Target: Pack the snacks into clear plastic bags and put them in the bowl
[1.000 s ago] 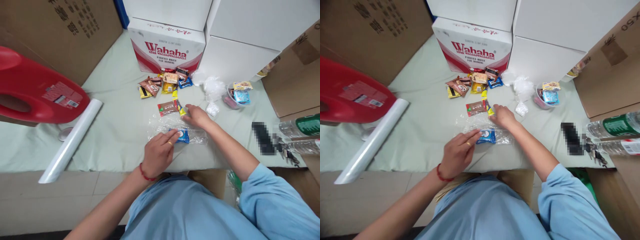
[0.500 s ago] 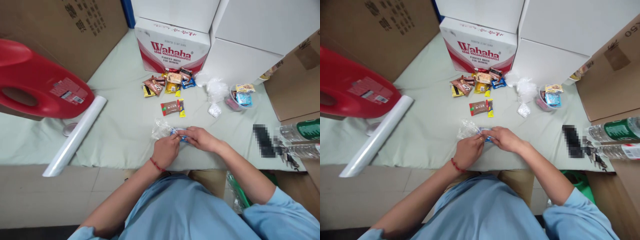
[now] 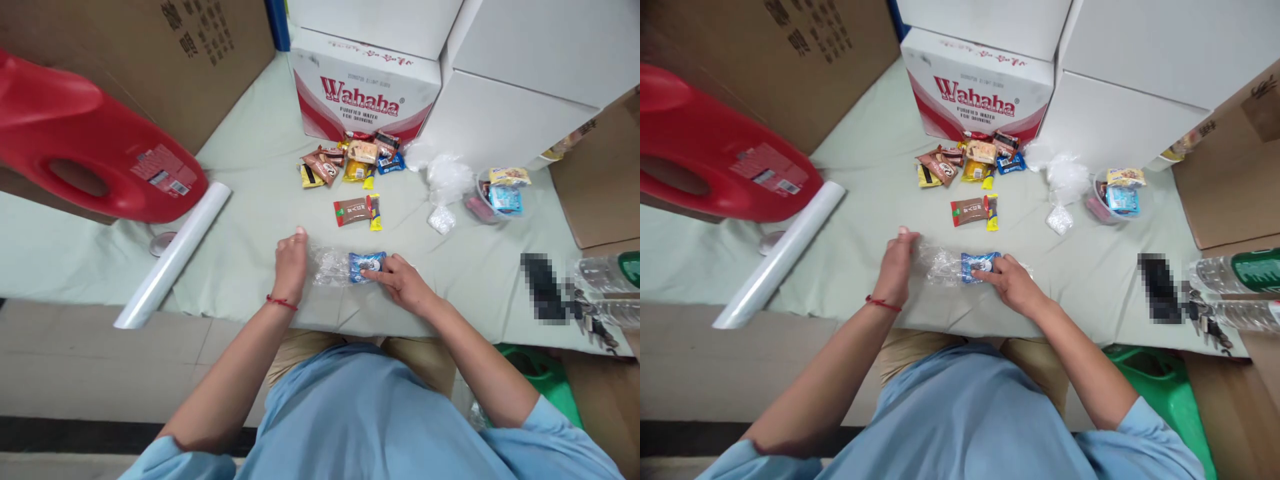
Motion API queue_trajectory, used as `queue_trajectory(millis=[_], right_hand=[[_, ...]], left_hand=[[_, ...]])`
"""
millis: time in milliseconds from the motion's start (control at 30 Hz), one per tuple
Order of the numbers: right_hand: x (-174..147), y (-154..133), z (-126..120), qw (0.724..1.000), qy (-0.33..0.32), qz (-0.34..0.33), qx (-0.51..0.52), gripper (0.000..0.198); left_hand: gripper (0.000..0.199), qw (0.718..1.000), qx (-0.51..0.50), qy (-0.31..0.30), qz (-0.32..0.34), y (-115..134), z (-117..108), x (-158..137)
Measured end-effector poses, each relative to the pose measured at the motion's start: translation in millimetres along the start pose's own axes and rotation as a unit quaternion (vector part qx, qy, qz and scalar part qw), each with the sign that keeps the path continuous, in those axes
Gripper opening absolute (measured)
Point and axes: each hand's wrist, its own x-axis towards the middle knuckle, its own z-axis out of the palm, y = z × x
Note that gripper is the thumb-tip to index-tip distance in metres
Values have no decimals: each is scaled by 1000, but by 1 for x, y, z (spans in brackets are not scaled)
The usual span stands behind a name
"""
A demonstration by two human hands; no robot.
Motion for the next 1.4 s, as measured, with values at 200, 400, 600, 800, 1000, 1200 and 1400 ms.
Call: queue_trajectory(millis=[200, 400, 600, 800, 1000, 1200, 1400], right_hand=[[3, 1, 0, 1000, 15, -15, 17, 42], [3, 4, 2, 997, 34, -12, 70, 42], [8, -5, 6, 998, 26, 8, 51, 43], [-9, -16, -11, 996, -14, 21, 84, 40], [-32, -7, -26, 949, 87, 198, 230, 38], [-41, 1, 2, 937, 201, 287, -18, 31], [-28, -18, -27, 930, 162, 305, 123, 20]], left_hand=[[36, 976, 158, -147, 19, 21, 8, -15], [9, 985, 47, -163, 17, 21, -11, -32], [27, 984, -133, -121, 8, 51, 15, -47], [48, 971, -25, -189, 147, 68, 40, -57], [50, 927, 214, -155, 265, 62, 49, -72], [50, 914, 282, -108, 269, 60, 50, -76], [50, 895, 309, -135, 291, 60, 51, -83]])
